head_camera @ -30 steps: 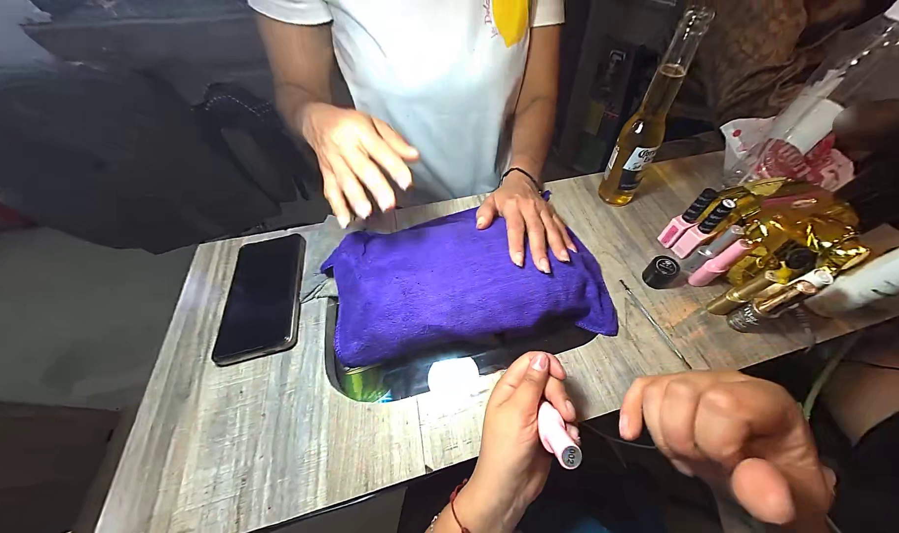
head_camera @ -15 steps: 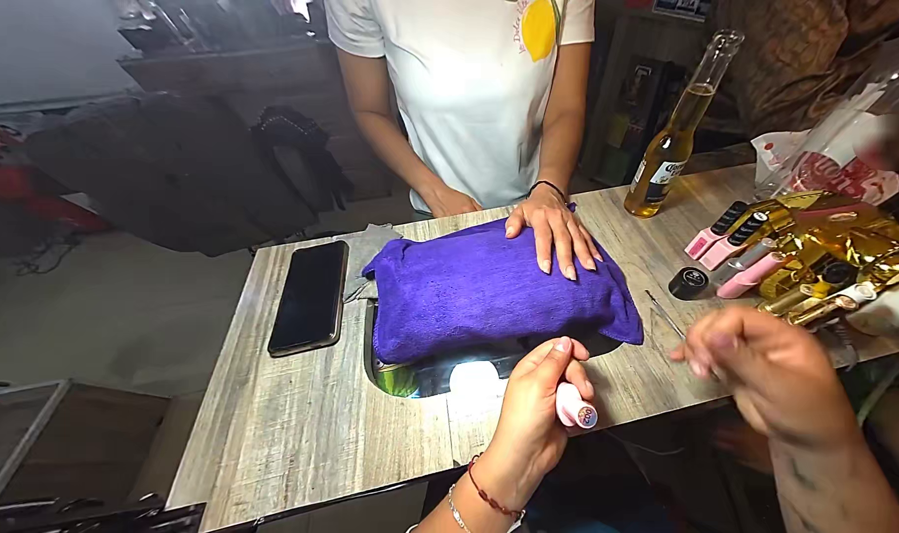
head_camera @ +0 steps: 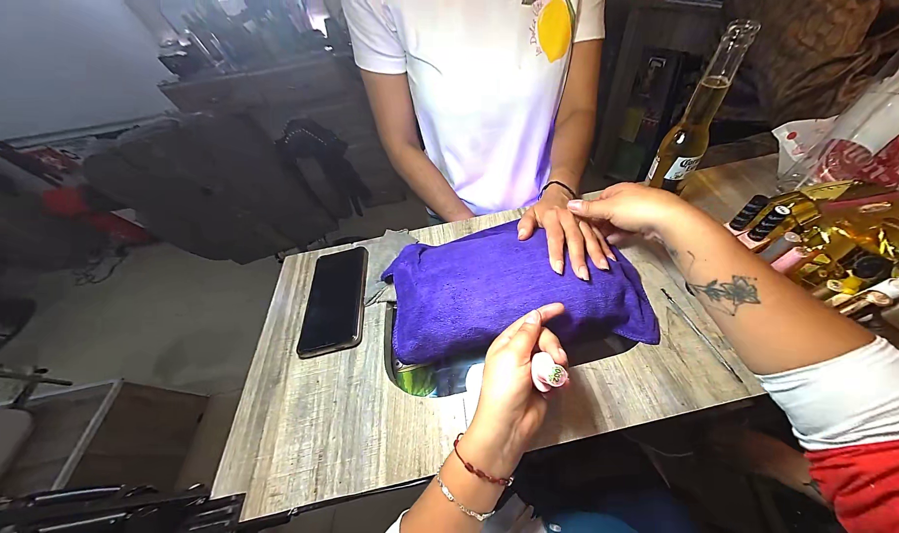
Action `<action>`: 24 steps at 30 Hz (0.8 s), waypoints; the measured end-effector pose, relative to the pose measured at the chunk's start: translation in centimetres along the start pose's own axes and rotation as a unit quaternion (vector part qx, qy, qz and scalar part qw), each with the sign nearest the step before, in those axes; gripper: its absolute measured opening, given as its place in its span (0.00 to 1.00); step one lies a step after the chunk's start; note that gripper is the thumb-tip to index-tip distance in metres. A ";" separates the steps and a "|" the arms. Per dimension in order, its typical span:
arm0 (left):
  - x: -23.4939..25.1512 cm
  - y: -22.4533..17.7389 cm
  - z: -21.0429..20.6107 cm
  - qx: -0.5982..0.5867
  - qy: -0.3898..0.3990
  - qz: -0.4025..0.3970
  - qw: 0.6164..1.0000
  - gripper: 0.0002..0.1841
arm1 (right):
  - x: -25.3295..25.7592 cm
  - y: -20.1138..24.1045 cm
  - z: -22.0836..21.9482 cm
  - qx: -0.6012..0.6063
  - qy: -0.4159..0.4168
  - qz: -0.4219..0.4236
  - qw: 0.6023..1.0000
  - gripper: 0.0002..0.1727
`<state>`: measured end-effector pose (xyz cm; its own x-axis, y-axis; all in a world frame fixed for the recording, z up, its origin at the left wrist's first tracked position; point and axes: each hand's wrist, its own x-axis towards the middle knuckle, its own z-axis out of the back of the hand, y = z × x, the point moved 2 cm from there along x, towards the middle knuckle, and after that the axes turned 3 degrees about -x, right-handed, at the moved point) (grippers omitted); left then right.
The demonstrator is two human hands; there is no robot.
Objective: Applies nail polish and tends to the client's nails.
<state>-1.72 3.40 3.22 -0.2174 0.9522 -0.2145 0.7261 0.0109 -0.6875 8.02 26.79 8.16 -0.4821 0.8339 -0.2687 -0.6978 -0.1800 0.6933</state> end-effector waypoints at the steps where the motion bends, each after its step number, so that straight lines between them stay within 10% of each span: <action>1: 0.1 -0.4 0.2 0.000 -0.001 -0.003 1.000 0.21 | 0.5 0.0 0.0 0.021 0.004 -0.018 1.000 0.32; 18: 4.0 -3.3 -1.6 0.037 0.021 0.015 0.999 0.18 | 2.0 2.3 -0.5 0.018 0.056 -0.056 0.997 0.34; 24: 4.4 -4.1 -2.1 0.031 0.043 0.021 0.998 0.18 | -4.5 6.1 -1.0 0.081 0.037 0.092 0.992 0.21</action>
<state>-4.31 8.19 6.53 -0.1285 0.9740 -0.1865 0.6909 -0.0469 -0.7214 5.39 21.43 12.88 -0.6356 0.7526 -0.1718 -0.5028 -0.2347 0.8319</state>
